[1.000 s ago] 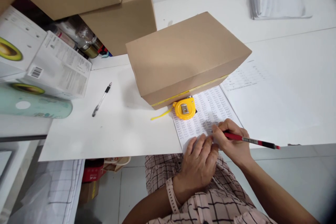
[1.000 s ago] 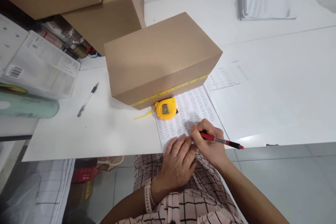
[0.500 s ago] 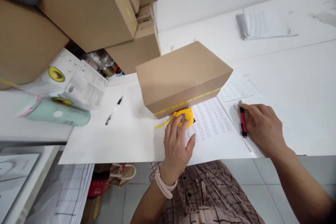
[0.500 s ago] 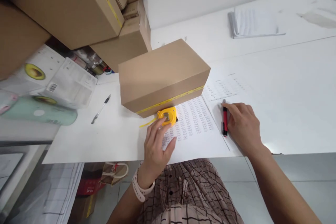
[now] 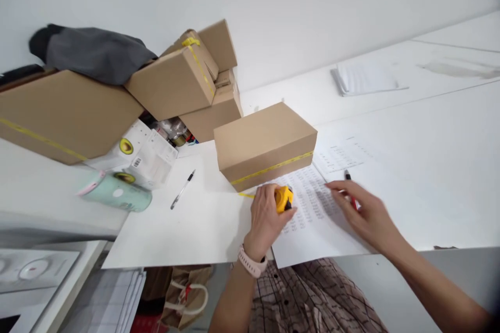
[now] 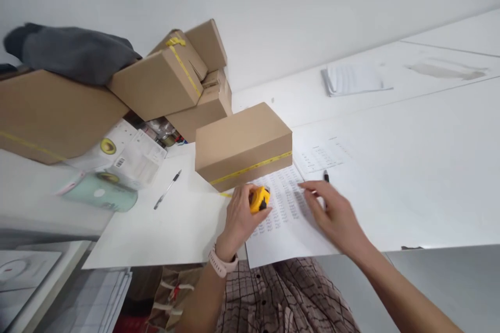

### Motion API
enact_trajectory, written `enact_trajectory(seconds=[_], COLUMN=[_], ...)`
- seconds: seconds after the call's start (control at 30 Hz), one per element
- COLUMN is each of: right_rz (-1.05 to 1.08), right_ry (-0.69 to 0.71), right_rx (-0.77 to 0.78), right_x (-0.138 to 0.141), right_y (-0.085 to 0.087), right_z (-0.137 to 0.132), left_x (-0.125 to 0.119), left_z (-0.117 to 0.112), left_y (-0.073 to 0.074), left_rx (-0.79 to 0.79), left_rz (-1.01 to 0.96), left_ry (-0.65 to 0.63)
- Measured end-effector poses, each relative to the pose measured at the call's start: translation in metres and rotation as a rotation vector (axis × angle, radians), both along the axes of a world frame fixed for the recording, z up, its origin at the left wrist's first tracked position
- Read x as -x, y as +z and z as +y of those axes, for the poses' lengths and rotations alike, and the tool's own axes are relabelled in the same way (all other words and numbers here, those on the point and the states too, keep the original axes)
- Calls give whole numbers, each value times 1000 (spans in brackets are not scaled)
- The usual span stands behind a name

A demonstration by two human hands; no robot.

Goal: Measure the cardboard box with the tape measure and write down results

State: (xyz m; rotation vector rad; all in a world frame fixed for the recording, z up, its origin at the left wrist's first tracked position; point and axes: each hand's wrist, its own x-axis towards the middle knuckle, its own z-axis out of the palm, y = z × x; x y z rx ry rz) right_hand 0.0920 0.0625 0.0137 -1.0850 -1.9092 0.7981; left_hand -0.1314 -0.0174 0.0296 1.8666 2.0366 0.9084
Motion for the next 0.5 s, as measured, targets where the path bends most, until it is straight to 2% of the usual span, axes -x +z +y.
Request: enact_trajectory(seconds=[0.1,0.17,0.23,0.4,0.5], right_rz=[151,234,261,189,184], right_ry=[305,418,475,561,622], right_rx=[351,460,469,336,374], right_x=[23,33,39,47,58], right_y=[18,29,38,55,65], right_z=[-13,-17,-18,-14,-12], left_x=[-4,-5,-3,6,16], left_z=[-15,-25,-32,-44,-47], left_y=[14,24,35,58,68], left_rx=[30,51,64,85,99], left_rz=[-161,-225,-250,-243,-245], left_ry=[-79,-128,-153,-167,-178])
